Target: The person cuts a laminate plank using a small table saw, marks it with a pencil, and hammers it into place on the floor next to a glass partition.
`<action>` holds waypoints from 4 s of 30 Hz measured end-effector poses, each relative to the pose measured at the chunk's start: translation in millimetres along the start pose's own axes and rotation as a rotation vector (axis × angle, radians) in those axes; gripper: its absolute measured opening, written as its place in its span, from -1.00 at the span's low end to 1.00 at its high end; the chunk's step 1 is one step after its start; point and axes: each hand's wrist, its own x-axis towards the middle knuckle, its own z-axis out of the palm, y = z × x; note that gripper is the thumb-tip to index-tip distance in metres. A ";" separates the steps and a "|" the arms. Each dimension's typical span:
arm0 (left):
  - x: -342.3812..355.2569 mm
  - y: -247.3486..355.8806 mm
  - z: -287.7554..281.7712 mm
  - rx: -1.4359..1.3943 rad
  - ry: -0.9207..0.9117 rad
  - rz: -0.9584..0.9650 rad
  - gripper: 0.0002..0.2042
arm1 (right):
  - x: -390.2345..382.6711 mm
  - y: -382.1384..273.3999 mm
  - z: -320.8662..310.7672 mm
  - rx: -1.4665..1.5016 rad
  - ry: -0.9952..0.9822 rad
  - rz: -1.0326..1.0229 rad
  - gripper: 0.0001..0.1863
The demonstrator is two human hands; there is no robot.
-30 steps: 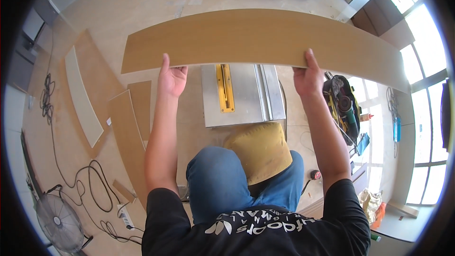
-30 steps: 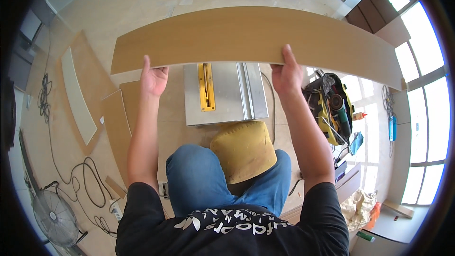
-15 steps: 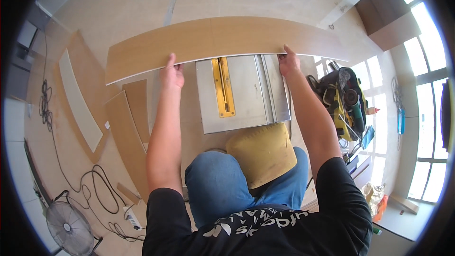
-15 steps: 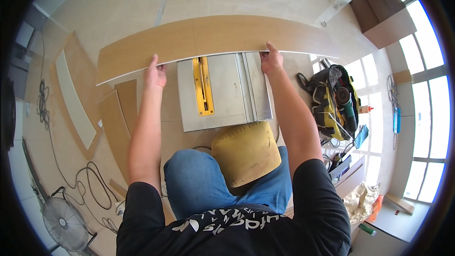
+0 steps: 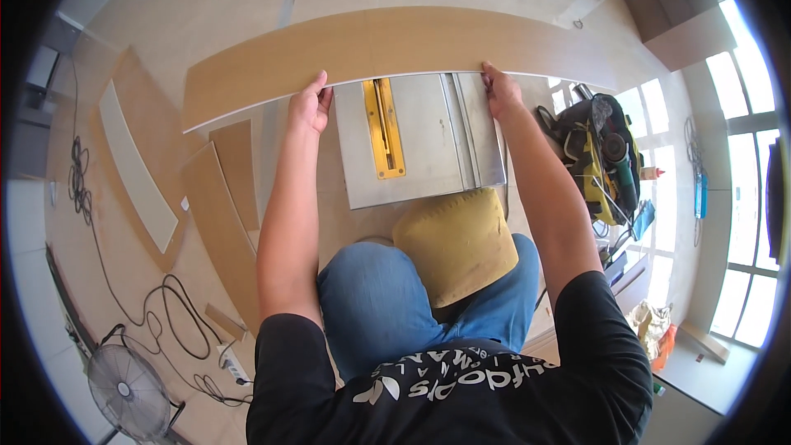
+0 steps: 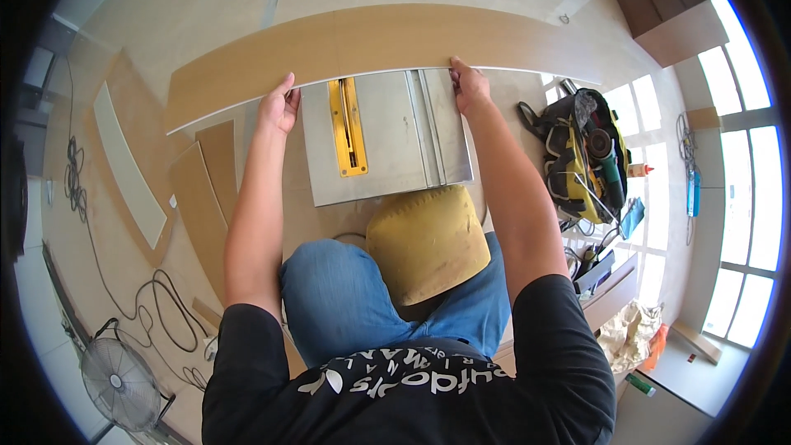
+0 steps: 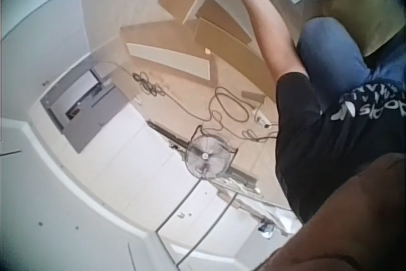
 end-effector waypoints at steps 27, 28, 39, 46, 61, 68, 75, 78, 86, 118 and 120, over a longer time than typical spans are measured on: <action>-2.7 -0.4 -3.0 -0.009 0.058 -0.029 -0.71 | -13.8 3.2 -3.2 -0.119 0.050 -0.040 -0.78; -2.9 0.6 -3.3 0.002 0.062 -0.021 -0.71 | -13.5 3.4 -3.8 -0.100 0.032 -0.041 -0.79; -6.3 2.9 -5.6 0.014 0.051 -0.045 -0.76 | -8.0 6.2 -8.3 -0.092 0.066 -0.038 -0.78; -18.5 -1.1 2.1 0.018 0.074 -0.049 -0.74 | -15.1 5.8 -14.1 -0.091 0.063 -0.067 -0.73; -40.8 -4.4 -0.3 0.006 0.096 -0.051 -0.80 | -28.6 9.8 -22.5 -0.121 0.096 -0.072 -0.72; -48.2 -6.6 -10.9 0.006 0.077 -0.035 -0.71 | -43.6 8.4 -20.6 -0.147 0.091 -0.037 -0.72; -55.6 -9.8 -15.8 0.009 0.053 -0.048 -0.71 | -51.6 11.8 -27.3 -0.137 0.094 -0.049 -0.70; -60.6 -10.8 -18.0 0.001 0.050 -0.065 -0.72 | -55.2 12.8 -30.7 -0.136 0.096 -0.039 -0.71; -75.5 -14.2 -21.9 0.003 0.083 -0.049 -0.75 | -68.9 12.8 -38.8 -0.138 0.075 -0.016 -0.75; -127.4 -33.9 -48.5 0.006 0.067 -0.046 -0.79 | -117.6 21.6 -77.6 -0.175 0.012 0.073 -0.65; -129.8 -34.3 -51.5 0.030 0.071 -0.061 -0.72 | -121.4 22.1 -78.3 -0.175 0.010 0.077 -0.65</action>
